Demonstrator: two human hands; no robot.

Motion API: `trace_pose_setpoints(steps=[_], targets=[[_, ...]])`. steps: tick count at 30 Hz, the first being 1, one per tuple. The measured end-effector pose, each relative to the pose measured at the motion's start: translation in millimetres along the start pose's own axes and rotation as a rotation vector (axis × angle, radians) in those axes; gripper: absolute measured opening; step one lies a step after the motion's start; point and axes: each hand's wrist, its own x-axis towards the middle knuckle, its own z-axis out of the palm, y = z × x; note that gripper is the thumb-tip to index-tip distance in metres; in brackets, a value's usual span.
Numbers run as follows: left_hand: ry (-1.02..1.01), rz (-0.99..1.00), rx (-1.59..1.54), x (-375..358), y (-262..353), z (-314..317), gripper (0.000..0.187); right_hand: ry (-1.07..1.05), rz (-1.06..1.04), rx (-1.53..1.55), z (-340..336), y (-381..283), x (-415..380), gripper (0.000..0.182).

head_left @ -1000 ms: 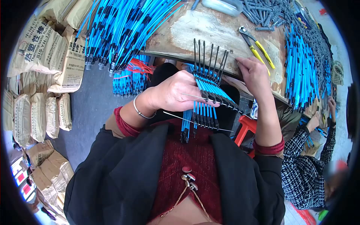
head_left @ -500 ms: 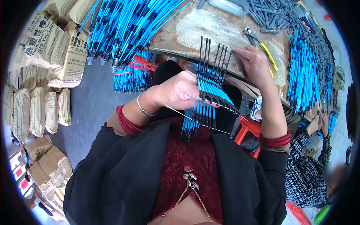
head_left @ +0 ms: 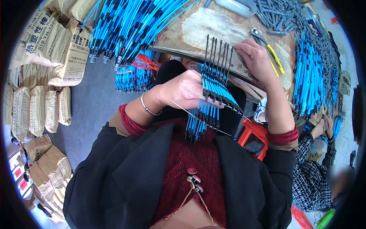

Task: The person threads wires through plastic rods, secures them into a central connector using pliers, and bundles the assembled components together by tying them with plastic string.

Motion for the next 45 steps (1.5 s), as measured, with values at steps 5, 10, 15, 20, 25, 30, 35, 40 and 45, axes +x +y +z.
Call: trace_pose_setpoints(steps=[5, 10, 15, 20, 25, 30, 35, 40, 45], targets=[[-0.014, 0.112, 0.203, 1.3, -1.6, -0.9, 0.022, -0.009, 0.002, -0.008, 3.2, -2.5, 4.8, 0.009], [-0.021, 0.141, 0.267, 1.6, -4.5, -0.5, 0.022, -0.055, -0.002, -0.121, 2.5, -3.2, 4.7, 0.016], [-0.040, 0.103, 0.251, 3.2, -2.5, 0.8, 0.020, -0.293, -0.129, -0.281, -18.4, -28.1, 17.5, 0.041], [-0.032, 0.115, 0.202, 4.2, -3.7, 2.6, 0.020, -0.517, -0.069, -0.179, -28.2, -13.8, 18.2, 0.043], [-0.036, 0.151, 0.323, 2.0, -8.2, 2.8, 0.021, -0.358, -0.089, -0.061, -29.8, -2.5, 4.4, 0.035], [-0.033, 0.120, 0.242, 2.9, -8.7, 3.8, 0.019, -0.355, -0.142, -0.053, -31.5, -1.0, 3.3, 0.026], [-0.051, 0.166, 0.311, 2.3, -15.3, 3.1, 0.019, -0.363, -0.193, -0.109, -31.8, 0.1, 9.2, 0.024], [-0.066, 0.161, 0.311, 4.5, -10.8, 0.2, 0.019, -0.343, -0.181, -0.101, -30.9, -2.3, 9.6, 0.023], [-0.073, 0.175, 0.232, 2.6, -19.0, -0.9, 0.021, -0.399, -0.172, -0.079, -31.7, 0.9, 12.7, 0.024]])
